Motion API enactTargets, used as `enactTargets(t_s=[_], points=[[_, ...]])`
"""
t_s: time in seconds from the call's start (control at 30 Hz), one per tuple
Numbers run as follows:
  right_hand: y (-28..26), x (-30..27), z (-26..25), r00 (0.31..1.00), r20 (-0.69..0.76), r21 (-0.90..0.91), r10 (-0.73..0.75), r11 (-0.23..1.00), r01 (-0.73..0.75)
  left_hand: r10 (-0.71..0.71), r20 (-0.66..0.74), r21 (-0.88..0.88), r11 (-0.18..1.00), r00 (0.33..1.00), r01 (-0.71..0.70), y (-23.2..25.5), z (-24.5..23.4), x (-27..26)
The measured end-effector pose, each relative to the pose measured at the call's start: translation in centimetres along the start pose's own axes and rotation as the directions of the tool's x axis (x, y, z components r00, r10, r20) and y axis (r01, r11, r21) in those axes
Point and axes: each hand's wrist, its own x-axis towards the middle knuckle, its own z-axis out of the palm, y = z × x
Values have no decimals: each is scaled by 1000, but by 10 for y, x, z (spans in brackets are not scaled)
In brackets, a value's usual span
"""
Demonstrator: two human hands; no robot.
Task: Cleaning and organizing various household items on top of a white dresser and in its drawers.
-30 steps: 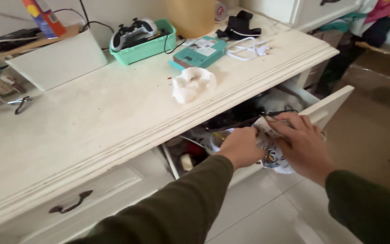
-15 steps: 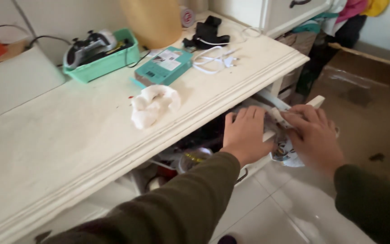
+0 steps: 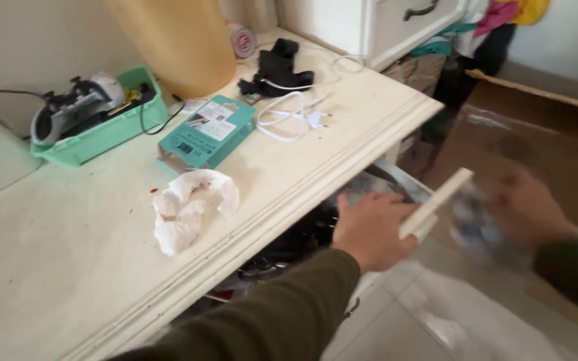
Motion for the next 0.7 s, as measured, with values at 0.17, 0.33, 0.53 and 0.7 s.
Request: enactTargets(t_s=[0.17,0.33,0.53,0.7], points=[[-35,-88,22,819,361,435,445,697,-570,-37,23,-65,997,999,38,8,-3,-1],[-68,-89,-38,753,465,676,466,362,-642,-5,-47,-76,997,999,1,5,-3,-2],[-77,-47,-41,862,-287,798,417,602,-25,4,-114,-39,999,993,-9,6,-2,-8],[-118,-69,-107,868,13,927,497,319,-196,47,-264,62,998,963,-32,12,-1,-29]])
